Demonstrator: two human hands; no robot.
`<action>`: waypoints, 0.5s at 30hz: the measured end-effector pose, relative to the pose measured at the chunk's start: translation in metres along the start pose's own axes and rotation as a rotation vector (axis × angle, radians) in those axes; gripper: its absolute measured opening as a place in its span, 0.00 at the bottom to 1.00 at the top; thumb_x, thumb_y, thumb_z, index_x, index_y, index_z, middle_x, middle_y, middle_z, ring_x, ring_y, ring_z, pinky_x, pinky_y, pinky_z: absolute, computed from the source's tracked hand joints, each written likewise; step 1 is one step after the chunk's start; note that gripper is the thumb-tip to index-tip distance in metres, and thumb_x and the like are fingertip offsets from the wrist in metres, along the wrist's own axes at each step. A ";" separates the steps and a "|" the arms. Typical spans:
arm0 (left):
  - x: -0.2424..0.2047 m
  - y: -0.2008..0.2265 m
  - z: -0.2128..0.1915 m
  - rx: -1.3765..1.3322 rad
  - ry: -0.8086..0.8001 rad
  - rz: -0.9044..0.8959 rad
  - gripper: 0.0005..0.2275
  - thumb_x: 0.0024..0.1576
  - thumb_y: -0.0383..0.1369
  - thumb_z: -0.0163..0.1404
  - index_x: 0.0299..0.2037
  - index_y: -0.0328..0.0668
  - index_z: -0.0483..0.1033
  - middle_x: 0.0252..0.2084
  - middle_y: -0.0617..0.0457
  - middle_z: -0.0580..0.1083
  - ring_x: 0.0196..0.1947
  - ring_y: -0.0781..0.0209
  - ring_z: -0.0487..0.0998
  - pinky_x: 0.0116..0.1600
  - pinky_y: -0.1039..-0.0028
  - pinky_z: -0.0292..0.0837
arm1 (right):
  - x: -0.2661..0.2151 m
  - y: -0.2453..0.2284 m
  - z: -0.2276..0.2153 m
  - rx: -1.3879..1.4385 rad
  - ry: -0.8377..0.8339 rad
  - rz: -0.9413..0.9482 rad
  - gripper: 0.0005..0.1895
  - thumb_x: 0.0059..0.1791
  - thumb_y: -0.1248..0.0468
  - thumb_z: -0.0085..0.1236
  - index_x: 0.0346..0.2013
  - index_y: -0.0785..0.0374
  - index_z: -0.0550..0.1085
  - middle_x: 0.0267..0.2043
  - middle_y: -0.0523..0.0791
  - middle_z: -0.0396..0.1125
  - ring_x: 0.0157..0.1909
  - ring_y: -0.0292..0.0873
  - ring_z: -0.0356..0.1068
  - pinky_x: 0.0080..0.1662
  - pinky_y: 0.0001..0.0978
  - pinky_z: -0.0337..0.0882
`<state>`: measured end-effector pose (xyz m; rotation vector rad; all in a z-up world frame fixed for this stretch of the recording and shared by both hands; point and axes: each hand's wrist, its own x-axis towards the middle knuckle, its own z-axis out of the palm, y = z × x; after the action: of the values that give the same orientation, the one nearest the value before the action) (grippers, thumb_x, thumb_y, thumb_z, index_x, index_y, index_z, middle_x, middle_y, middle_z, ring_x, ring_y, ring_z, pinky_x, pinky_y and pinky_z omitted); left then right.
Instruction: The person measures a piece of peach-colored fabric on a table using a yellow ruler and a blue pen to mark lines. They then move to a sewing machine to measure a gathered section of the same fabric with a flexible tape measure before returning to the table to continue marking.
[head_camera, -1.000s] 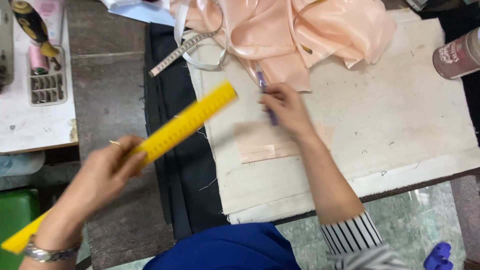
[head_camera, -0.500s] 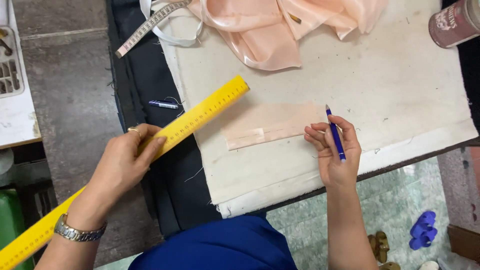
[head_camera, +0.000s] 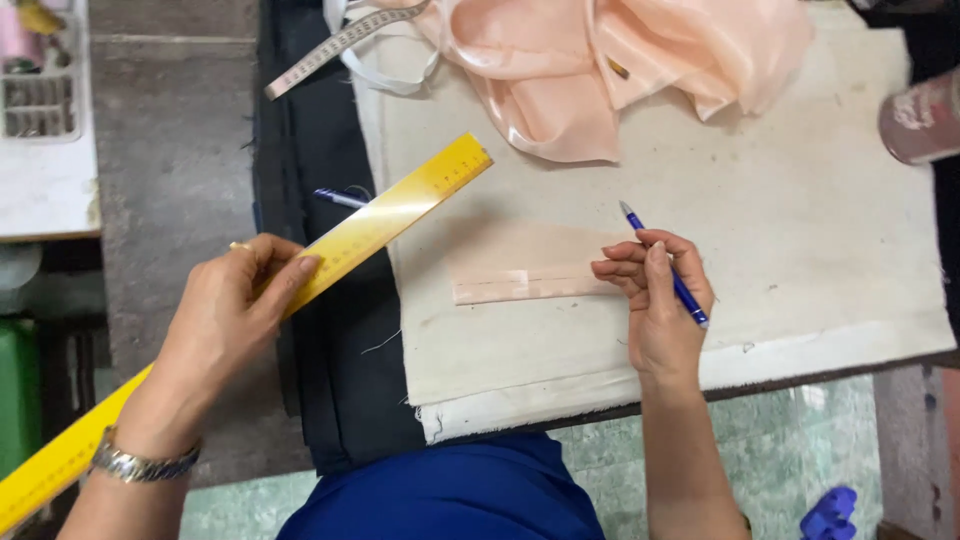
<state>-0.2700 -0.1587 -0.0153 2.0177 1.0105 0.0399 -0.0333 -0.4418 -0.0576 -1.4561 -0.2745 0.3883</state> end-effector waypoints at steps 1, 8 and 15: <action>-0.003 0.005 0.001 0.005 0.005 -0.010 0.12 0.60 0.36 0.50 0.41 0.32 0.78 0.26 0.37 0.76 0.23 0.43 0.77 0.30 0.59 0.73 | 0.002 -0.004 -0.002 0.006 -0.007 0.007 0.11 0.56 0.60 0.40 0.48 0.64 0.64 0.36 0.55 0.70 0.38 0.49 0.75 0.45 0.38 0.78; -0.011 0.022 0.014 -0.094 0.045 0.000 0.11 0.60 0.33 0.50 0.39 0.27 0.78 0.25 0.37 0.76 0.16 0.49 0.75 0.21 0.68 0.70 | 0.017 -0.021 -0.020 -0.110 -0.051 0.000 0.11 0.57 0.59 0.41 0.47 0.64 0.65 0.34 0.54 0.69 0.35 0.46 0.75 0.43 0.35 0.77; -0.010 0.027 0.018 0.008 0.009 0.049 0.10 0.57 0.33 0.52 0.39 0.32 0.79 0.25 0.36 0.76 0.26 0.37 0.79 0.29 0.58 0.74 | 0.015 -0.023 -0.024 -0.146 -0.030 0.013 0.11 0.57 0.60 0.41 0.47 0.65 0.66 0.32 0.53 0.69 0.33 0.45 0.74 0.41 0.32 0.77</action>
<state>-0.2529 -0.1857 -0.0046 2.0514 0.9684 0.0710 -0.0075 -0.4587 -0.0383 -1.5964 -0.3228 0.4073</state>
